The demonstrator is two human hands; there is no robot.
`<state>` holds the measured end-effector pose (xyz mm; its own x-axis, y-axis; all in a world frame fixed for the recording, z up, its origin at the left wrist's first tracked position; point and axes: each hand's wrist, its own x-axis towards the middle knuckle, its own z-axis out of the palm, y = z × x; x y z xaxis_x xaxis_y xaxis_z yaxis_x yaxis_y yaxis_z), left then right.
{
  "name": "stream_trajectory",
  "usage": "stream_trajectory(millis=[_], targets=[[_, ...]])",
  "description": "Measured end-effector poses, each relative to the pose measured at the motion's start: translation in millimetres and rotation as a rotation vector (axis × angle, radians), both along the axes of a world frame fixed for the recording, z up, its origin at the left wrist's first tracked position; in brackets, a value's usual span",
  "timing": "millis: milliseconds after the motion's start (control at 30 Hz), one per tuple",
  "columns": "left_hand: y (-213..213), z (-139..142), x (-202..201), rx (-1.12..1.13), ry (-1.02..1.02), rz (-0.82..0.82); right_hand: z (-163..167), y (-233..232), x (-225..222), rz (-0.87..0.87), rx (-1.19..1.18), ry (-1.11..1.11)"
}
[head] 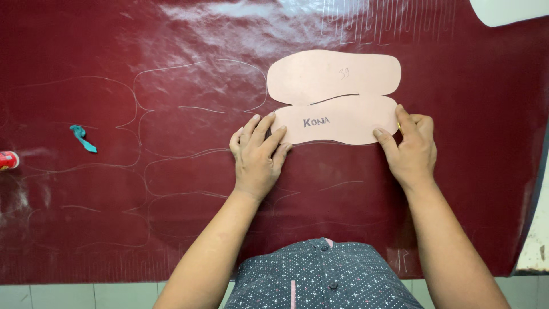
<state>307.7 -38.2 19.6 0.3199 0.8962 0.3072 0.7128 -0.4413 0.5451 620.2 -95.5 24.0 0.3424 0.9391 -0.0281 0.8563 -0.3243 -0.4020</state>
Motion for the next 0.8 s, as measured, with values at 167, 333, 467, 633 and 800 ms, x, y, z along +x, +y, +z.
stream_trajectory(millis=[167, 333, 467, 633, 800], targets=[[0, 0, 0, 0.001, 0.008, -0.001, 1, 0, -1, 0.0, 0.003, 0.004], [1, -1, 1, 0.02, 0.022, -0.016, 1, 1, -1, 0.013, -0.011, -0.022], [6, -3, 23, -0.055, 0.128, -0.144, 2, 1, 0, 0.017, -0.028, -0.018], [-5, 5, 65, -0.026, 0.234, -0.224, 12, 8, 2, 0.003, -0.12, -0.035], [-12, 15, 77, -0.03, 0.395, -0.234, 36, 34, -9, 0.155, 0.093, 0.022]])
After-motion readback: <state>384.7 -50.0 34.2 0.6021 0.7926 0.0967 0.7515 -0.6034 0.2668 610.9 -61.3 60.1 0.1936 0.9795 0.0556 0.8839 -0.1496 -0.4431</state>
